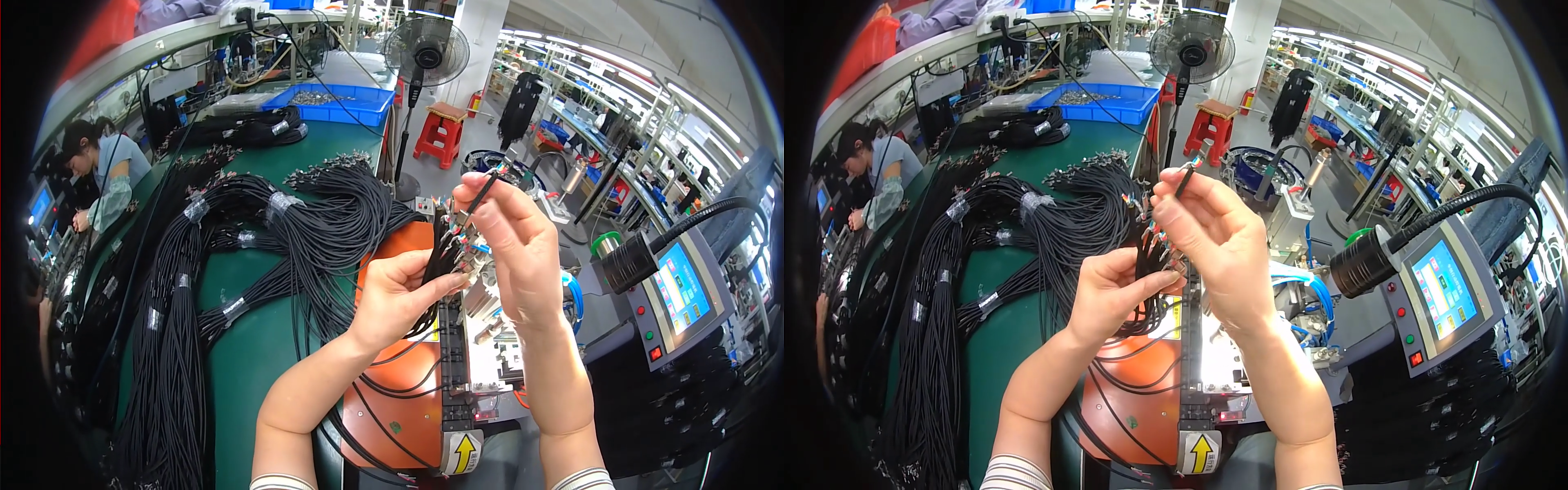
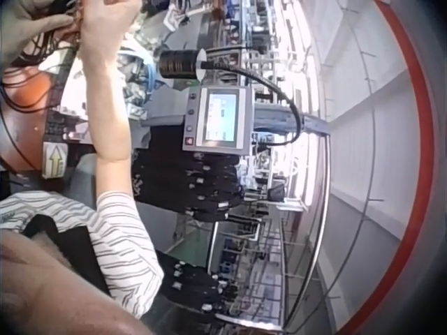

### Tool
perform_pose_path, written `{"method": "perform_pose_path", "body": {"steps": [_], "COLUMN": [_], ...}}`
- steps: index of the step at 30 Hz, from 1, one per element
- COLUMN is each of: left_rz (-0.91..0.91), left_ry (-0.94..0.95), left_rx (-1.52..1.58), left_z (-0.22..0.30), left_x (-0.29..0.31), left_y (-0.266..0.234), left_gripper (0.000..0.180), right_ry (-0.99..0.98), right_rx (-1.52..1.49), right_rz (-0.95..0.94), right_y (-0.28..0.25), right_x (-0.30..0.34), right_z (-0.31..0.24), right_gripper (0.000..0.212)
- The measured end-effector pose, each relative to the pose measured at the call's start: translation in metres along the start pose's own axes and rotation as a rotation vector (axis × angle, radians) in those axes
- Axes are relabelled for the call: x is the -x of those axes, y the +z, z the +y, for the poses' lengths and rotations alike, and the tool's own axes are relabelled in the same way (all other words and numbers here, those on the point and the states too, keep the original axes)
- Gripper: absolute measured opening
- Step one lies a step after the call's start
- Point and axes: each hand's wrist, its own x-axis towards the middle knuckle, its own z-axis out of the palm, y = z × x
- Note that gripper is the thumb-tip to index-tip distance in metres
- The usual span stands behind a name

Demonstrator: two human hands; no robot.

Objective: The person is assembling and testing electrical wire connectors using a factory machine.

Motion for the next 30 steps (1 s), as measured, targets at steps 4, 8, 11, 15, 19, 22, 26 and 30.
{"method": "perform_pose_path", "body": {"steps": [4, 8, 11, 15, 19, 22, 26, 30], "left_rz": [0.014, -0.008, -0.018, -0.027, -0.026, -0.024, -0.02, -0.01], "left_ry": [-0.023, -0.02, -0.033, -0.051, -0.061, -0.08, -0.119, -0.139], "left_rx": [-0.009, -0.009, -0.058, -0.074, -0.027, 0.006, 0.033, 0.046], "left_z": [0.0, -0.001, 0.0, 0.001, 0.002, 0.004, 0.005, 0.006], "left_x": [0.001, 0.0, 0.001, 0.002, 0.001, 0.001, 0.001, 0.001], "left_y": [-0.001, -0.003, -0.003, -0.001, -0.001, -0.001, -0.001, 0.0], "left_gripper": [0.023, 0.023, 0.023, 0.023, 0.022, 0.022, 0.021, 0.021], "right_ry": [0.021, 0.039, 0.041, 0.081, 0.073, 0.055, 0.097, 0.13], "right_rx": [0.118, 0.168, 0.187, 0.16, 0.136, 0.106, 0.1, 0.086], "right_rz": [-0.045, -0.062, -0.036, 0.048, 0.046, 0.061, 0.083, 0.091], "right_y": [-0.002, -0.003, -0.003, -0.004, -0.006, -0.006, -0.005, -0.003], "right_x": [-0.002, -0.001, -0.002, -0.003, -0.001, -0.003, -0.003, -0.002], "right_z": [0.005, 0.005, 0.007, 0.008, 0.01, 0.013, 0.011, 0.009], "right_gripper": [0.024, 0.022, 0.019, 0.016, 0.018, 0.019, 0.021, 0.021]}}
